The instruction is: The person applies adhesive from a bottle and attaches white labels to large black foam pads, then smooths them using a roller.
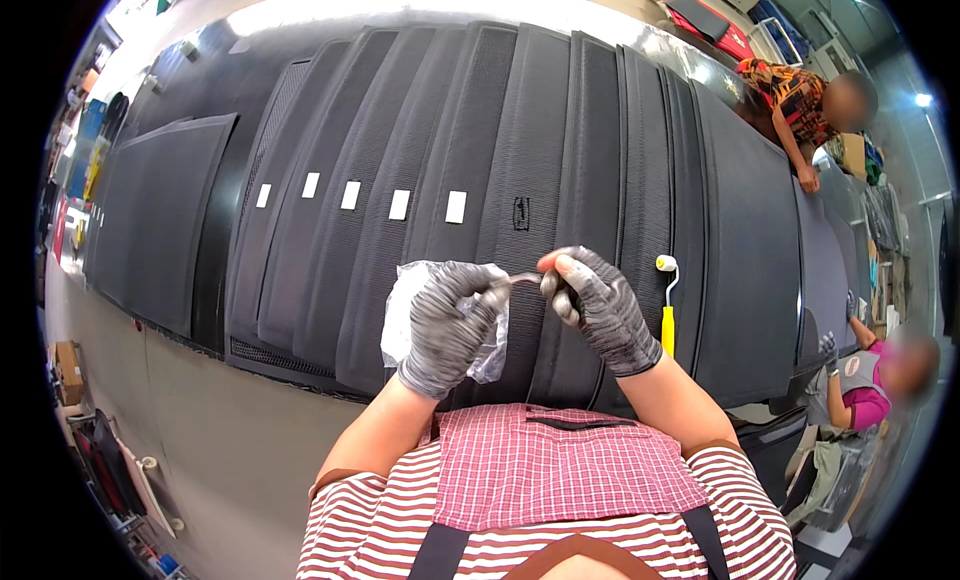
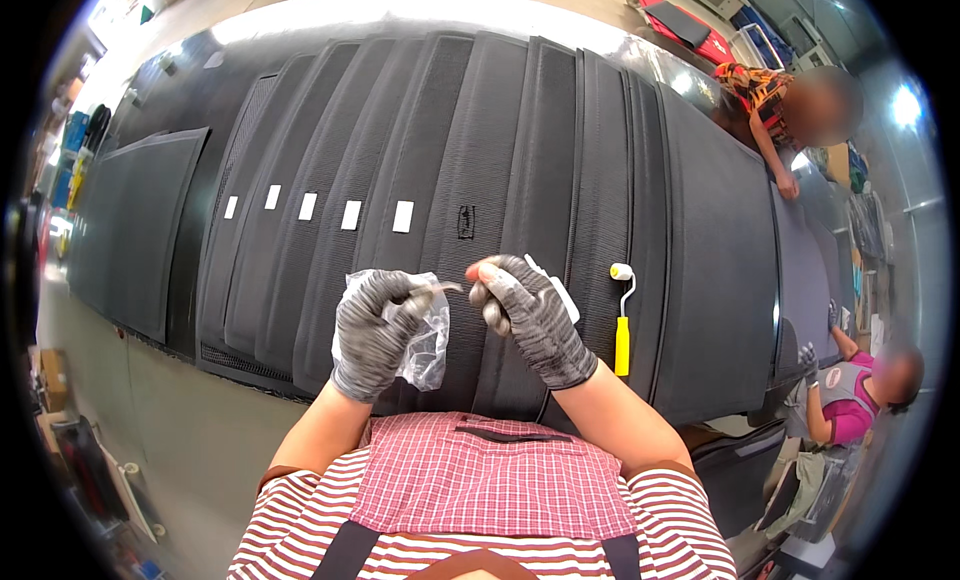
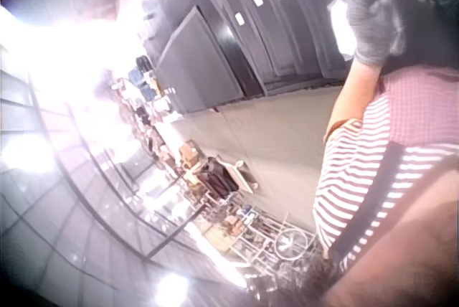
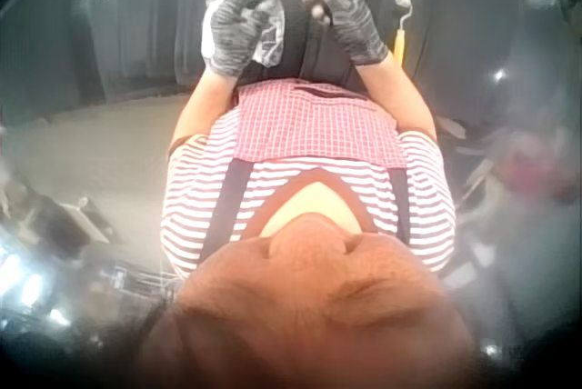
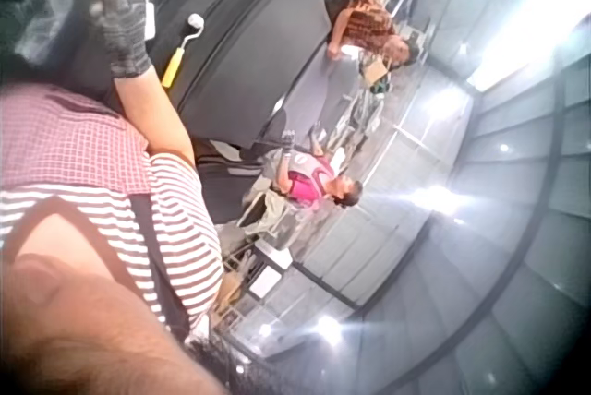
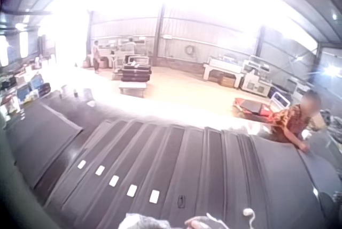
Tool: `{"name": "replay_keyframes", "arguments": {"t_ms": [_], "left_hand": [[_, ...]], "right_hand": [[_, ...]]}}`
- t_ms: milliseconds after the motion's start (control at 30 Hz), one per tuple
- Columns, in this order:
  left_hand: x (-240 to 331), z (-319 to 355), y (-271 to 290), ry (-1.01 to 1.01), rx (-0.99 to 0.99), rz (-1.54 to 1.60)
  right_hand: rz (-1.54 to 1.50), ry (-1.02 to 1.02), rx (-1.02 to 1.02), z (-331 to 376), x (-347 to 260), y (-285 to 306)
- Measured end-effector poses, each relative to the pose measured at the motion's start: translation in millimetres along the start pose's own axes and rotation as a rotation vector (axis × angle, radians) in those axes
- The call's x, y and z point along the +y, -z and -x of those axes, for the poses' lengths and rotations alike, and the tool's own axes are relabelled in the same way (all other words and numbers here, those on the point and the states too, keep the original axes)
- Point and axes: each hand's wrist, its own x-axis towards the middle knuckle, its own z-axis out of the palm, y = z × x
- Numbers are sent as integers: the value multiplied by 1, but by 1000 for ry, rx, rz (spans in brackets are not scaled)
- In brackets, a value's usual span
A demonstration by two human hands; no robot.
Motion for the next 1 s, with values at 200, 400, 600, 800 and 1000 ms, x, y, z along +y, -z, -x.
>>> {"name": "replay_keyframes", "arguments": {"t_ms": [200,400,600,800,1000], "left_hand": [[-11,-13,-12,399,15,412],[-21,-33,-16,419,12,212],[-64,-58,-5,-155,-123,-501],[-78,-53,-13,-160,-265,-612],[-84,-56,-15,-222,-293,-710]], "right_hand": [[132,344,50,-8,10,-10],[330,283,79,-41,-4,24],[933,375,-125,-100,-18,56],[1213,295,-260,-135,-16,45],[1254,373,-266,-152,-11,51]]}}
